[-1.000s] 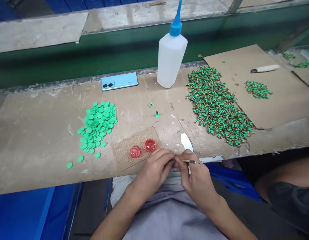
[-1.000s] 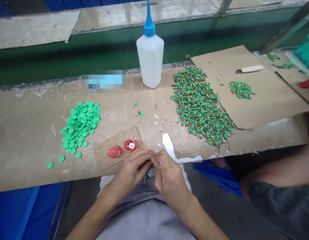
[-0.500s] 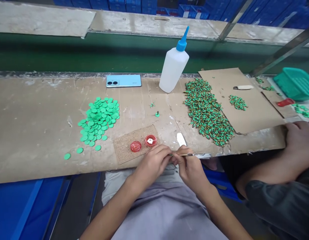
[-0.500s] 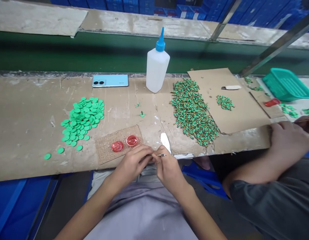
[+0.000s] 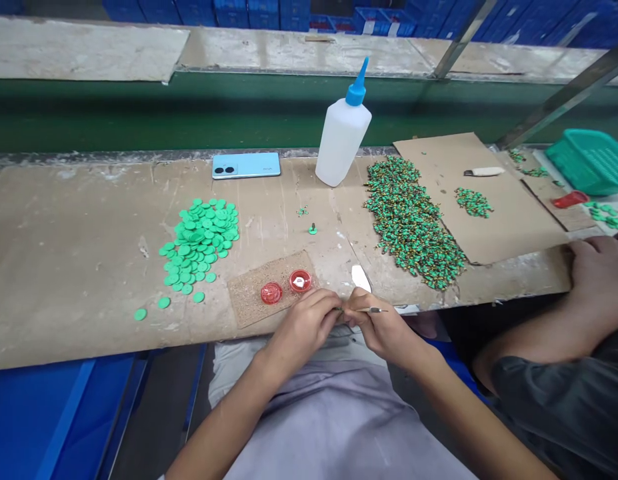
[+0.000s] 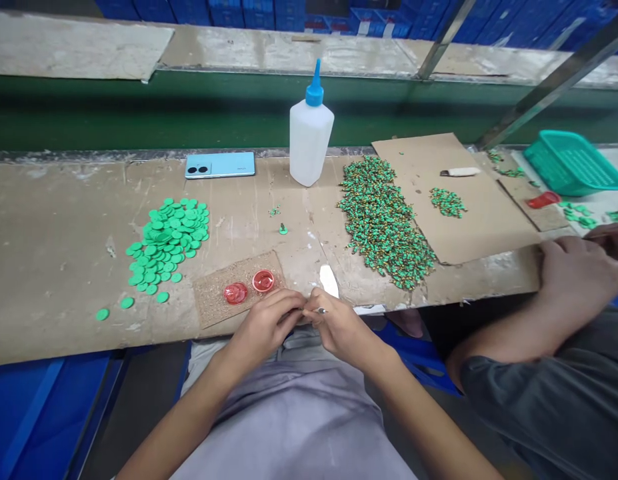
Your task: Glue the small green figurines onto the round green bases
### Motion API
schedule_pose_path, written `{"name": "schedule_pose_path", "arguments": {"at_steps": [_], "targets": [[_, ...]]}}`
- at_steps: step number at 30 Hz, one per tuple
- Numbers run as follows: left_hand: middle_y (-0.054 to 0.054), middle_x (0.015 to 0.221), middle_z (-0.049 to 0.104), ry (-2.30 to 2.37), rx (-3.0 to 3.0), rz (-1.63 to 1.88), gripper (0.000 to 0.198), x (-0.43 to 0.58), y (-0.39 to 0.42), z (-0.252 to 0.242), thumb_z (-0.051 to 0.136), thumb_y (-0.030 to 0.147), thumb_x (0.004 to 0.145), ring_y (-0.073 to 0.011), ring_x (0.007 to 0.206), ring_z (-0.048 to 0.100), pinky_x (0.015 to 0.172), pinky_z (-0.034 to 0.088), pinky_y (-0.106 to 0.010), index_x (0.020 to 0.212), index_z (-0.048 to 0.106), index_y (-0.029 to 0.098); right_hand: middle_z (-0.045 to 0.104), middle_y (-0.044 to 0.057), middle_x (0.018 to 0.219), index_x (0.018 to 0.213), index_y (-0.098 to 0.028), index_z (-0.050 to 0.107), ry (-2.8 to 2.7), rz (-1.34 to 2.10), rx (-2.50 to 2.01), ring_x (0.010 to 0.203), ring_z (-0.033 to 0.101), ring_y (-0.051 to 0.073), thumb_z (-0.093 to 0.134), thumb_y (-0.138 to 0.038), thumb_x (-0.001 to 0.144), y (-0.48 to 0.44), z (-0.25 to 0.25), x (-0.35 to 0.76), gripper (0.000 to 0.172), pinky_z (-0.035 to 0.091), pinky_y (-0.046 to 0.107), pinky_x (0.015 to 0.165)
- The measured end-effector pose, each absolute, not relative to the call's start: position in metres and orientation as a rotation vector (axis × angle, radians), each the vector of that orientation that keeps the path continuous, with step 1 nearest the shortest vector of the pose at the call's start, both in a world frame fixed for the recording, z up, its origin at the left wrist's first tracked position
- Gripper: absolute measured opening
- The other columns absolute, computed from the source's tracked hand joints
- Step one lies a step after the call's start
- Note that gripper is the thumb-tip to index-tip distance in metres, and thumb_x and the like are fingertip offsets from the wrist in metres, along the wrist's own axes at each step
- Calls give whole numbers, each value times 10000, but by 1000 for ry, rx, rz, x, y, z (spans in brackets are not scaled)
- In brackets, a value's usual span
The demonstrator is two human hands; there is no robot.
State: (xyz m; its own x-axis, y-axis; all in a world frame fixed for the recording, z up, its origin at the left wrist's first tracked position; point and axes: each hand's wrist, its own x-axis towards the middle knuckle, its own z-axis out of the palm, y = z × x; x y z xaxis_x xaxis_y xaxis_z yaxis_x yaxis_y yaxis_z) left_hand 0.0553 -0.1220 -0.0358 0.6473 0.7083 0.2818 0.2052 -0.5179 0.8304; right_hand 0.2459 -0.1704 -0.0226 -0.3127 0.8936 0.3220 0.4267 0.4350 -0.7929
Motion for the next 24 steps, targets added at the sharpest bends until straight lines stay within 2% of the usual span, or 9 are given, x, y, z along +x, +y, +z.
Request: {"name": "schedule_pose_path", "arguments": {"at_steps": [5, 11, 14, 17, 20, 24], "targets": [[-95, 1038, 747, 720, 2076, 790, 128, 55, -121, -33, 597, 75, 985, -213, 964, 709, 879, 574, -330, 1005, 694, 158, 558, 2, 814, 914, -234, 542, -1844, 836, -1112, 706, 581, 155, 479, -156, 1051, -167, -19, 247, 170, 525, 277, 657], [-87, 1038, 737, 740, 2103, 784, 123, 54, -121, -32, 632, 72, 972, -202, 992, 701, 910, 564, -319, 1041, 687, 157, 608, 22, 956, 1052, -251, 484, -1454, 758, -1166, 723, 673, 132, 426, -179, 1089, -187, -21, 259, 100, 605, 254, 621], [-85, 1048, 739, 761, 2110, 760, 136, 54, -121, -30, 642, 65, 965, -192, 1006, 705, 922, 563, -307, 1054, 686, 158, 627, 29, 943, 1055, -238, 529, -1366, 738, -1182, 707, 671, 134, 467, -173, 1076, -197, -29, 262, 92, 594, 258, 608], [-76, 1052, 742, 773, 2115, 744, 152, 54, -121, -27, 647, 56, 960, -172, 996, 712, 902, 565, -278, 1056, 686, 167, 656, 36, 891, 1021, -228, 584, -1351, 730, -1174, 773, 676, 167, 527, -167, 1048, -198, -37, 260, 88, 581, 293, 664], [-72, 1064, 744, 787, 2131, 729, 167, 54, -122, -24, 647, 54, 958, -163, 1004, 716, 901, 564, -265, 1064, 685, 178, 662, 36, 879, 1032, -235, 588, -1309, 722, -1163, 846, 675, 189, 542, -147, 1033, -196, -43, 257, 99, 569, 317, 715], [-71, 1071, 747, 820, 2191, 710, 182, 56, -124, -18, 653, 45, 951, -158, 1009, 718, 915, 559, -261, 1068, 678, 182, 656, 29, 912, 1072, -249, 579, -1205, 783, -1125, 847, 669, 178, 532, -126, 1035, -197, -46, 258, 137, 558, 310, 714]]}}
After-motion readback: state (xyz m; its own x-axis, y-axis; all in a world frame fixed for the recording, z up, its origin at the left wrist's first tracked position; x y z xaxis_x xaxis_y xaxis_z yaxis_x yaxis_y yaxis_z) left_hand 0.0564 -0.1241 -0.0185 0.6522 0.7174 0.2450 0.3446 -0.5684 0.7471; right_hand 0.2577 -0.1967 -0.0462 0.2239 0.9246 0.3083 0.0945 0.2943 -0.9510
